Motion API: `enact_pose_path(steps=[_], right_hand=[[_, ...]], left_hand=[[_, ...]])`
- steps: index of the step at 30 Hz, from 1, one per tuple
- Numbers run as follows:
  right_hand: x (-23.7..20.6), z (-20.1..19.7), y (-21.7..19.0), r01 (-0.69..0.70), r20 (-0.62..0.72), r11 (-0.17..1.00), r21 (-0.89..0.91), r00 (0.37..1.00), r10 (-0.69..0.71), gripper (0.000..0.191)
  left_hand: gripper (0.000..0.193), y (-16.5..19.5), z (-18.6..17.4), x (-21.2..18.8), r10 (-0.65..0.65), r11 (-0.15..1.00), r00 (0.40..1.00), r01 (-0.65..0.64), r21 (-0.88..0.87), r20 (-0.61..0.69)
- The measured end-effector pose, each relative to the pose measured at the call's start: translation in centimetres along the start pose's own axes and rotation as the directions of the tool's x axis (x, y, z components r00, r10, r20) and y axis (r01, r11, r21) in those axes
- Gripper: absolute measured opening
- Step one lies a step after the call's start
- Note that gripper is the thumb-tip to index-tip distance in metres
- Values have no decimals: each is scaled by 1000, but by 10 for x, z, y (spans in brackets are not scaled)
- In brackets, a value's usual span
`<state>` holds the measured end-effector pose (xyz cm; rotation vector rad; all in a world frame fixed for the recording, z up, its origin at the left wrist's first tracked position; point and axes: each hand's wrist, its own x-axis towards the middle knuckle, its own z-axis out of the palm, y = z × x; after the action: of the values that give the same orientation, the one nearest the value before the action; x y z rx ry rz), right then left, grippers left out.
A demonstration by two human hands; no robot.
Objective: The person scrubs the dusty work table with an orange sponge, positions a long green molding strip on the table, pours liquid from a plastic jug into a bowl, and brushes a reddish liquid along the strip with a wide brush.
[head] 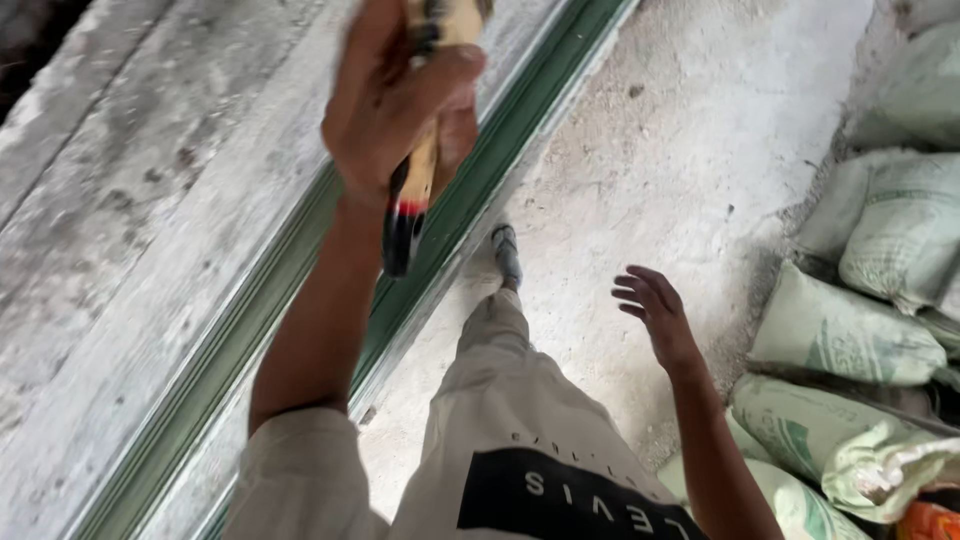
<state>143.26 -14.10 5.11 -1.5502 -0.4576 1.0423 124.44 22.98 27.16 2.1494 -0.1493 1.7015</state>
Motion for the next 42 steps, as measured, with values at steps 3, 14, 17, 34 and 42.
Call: enact_pose_path(steps=[3,14,17,34,42], right_hand=[[66,0,-27,14,19,999,52,1000,-15,48],[188,-37,-109,-7,-177,982,187,983,41,48],[211,-49,-109,25,-143,975,220,990,7,48],[391,-137,-122,-234,104,953,194,971,217,45],[480,-61,-164,-105,466,994,-2,880,94,43]], left_hand=[[31,-64,58,12,-543,467,826,445,-764,150],[30,-242,222,45,-273,886,956,205,-417,-109],[32,-269,261,37,-417,520,860,491,-699,294],[20,-307,129,94,-572,789,810,586,-187,125],[18,-149,-31,53,-702,551,711,578,602,-39]])
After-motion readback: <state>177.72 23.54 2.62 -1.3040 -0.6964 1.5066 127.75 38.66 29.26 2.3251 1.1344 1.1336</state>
